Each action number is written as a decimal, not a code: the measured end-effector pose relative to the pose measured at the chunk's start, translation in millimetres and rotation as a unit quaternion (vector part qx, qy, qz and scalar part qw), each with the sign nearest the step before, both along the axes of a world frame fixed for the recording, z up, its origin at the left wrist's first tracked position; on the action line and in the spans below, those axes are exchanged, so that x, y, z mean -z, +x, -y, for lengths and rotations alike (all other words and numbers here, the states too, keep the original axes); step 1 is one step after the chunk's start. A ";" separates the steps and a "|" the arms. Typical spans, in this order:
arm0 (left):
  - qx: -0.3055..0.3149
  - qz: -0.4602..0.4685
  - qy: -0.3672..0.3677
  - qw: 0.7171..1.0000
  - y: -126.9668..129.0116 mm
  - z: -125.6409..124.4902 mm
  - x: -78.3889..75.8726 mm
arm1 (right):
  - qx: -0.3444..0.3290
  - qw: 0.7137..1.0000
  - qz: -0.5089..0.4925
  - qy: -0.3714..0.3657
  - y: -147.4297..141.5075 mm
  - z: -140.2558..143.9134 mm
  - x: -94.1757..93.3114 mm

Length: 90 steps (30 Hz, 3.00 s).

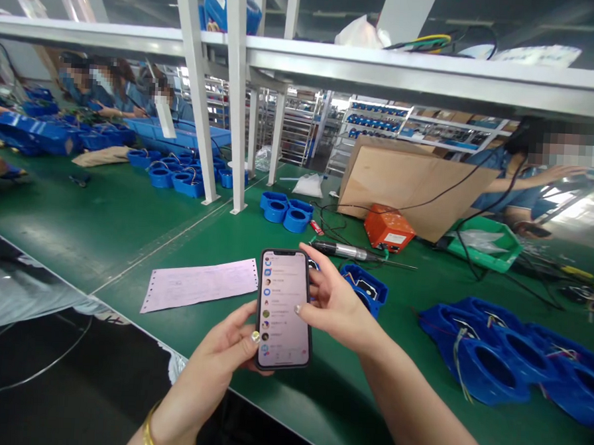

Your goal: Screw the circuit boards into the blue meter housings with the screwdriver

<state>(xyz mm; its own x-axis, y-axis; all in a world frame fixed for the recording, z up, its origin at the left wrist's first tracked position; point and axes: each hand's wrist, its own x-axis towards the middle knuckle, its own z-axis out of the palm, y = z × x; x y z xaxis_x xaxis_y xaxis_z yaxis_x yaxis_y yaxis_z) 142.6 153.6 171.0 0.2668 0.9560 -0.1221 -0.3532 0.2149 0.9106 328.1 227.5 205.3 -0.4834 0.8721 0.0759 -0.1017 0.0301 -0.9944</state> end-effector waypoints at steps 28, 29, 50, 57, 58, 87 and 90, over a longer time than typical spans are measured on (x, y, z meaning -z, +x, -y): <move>0.005 -0.001 -0.011 1.000 3.2 -1.0 0.6 | 0.090 0.995 0.035 0.022 0.5 -10.1 7.1; 0.005 -0.002 -0.010 1.000 3.3 -1.6 0.5 | 0.093 0.995 0.037 0.022 0.4 -9.9 7.1; -0.007 0.014 -0.006 1.000 0.7 -2.0 2.2 | -0.015 0.996 0.084 0.023 3.8 -4.4 8.4; -0.011 0.024 -0.005 1.000 -1.0 -1.1 4.0 | -0.047 0.992 0.110 0.028 4.4 1.0 2.4; -0.013 0.026 -0.006 1.000 -1.0 -1.2 4.0 | -0.047 0.993 0.109 0.028 4.2 0.7 2.3; -0.019 0.020 -0.008 1.000 -0.3 -2.2 1.1 | -0.058 0.996 0.067 0.017 3.6 -1.9 8.2; -0.013 0.014 -0.008 1.000 -0.3 -2.5 1.9 | -0.056 0.995 0.073 0.023 4.2 -1.6 7.9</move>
